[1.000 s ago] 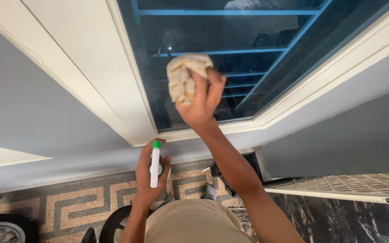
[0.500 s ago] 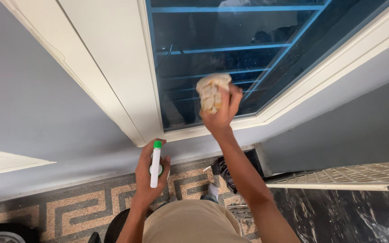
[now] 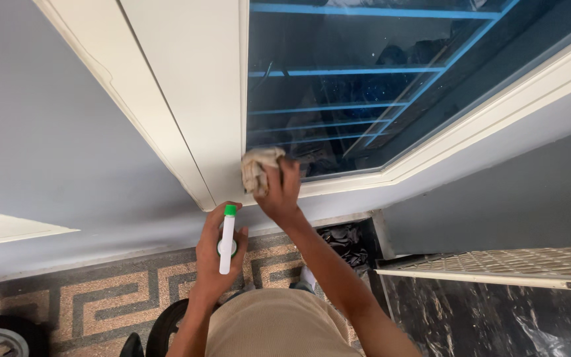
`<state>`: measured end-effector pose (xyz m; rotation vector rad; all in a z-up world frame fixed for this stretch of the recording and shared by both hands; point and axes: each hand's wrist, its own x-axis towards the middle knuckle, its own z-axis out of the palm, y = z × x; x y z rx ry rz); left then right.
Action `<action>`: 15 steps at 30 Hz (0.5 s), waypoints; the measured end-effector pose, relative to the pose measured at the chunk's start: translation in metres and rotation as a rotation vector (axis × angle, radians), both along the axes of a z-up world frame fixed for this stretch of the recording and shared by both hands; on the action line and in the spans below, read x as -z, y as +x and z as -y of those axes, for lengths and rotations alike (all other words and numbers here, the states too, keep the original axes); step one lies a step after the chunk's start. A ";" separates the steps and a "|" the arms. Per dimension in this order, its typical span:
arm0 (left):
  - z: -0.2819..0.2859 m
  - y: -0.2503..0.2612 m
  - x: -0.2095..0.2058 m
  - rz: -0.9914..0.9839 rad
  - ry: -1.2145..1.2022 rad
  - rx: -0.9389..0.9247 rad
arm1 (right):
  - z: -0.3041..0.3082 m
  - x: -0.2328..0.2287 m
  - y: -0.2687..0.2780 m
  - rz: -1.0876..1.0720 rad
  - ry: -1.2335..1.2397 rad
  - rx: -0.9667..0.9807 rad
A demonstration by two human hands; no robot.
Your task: The person wipes a glass window pane with a cloth while holding a spray bottle in the other hand, moving the cloth across the glass surface.
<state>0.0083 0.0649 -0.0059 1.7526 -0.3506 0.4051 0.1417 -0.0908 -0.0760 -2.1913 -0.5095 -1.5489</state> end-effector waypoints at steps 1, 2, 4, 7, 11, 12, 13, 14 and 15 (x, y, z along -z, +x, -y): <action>0.000 0.000 0.000 -0.024 0.004 0.007 | 0.004 0.026 -0.010 -0.098 -0.020 -0.016; 0.000 0.000 0.001 0.016 0.018 0.008 | 0.007 0.046 -0.022 -0.197 -0.040 -0.031; 0.000 0.002 0.001 0.101 0.051 0.011 | 0.012 0.064 -0.028 -0.276 -0.051 -0.061; 0.001 0.003 0.002 0.156 0.058 0.015 | 0.010 0.044 -0.026 -0.182 -0.009 -0.082; 0.000 0.002 0.003 -0.029 0.010 0.015 | 0.009 -0.041 -0.012 0.004 0.044 -0.076; 0.000 0.003 0.004 -0.029 0.005 0.010 | 0.004 -0.059 -0.011 0.012 0.074 -0.066; -0.001 0.003 0.004 -0.028 0.002 0.005 | 0.000 -0.075 -0.009 0.020 0.105 -0.056; -0.001 0.002 0.004 -0.012 0.000 0.002 | -0.004 -0.084 -0.010 0.029 0.136 -0.046; -0.001 0.002 0.004 0.008 -0.003 0.001 | -0.006 -0.088 -0.010 0.038 0.125 -0.050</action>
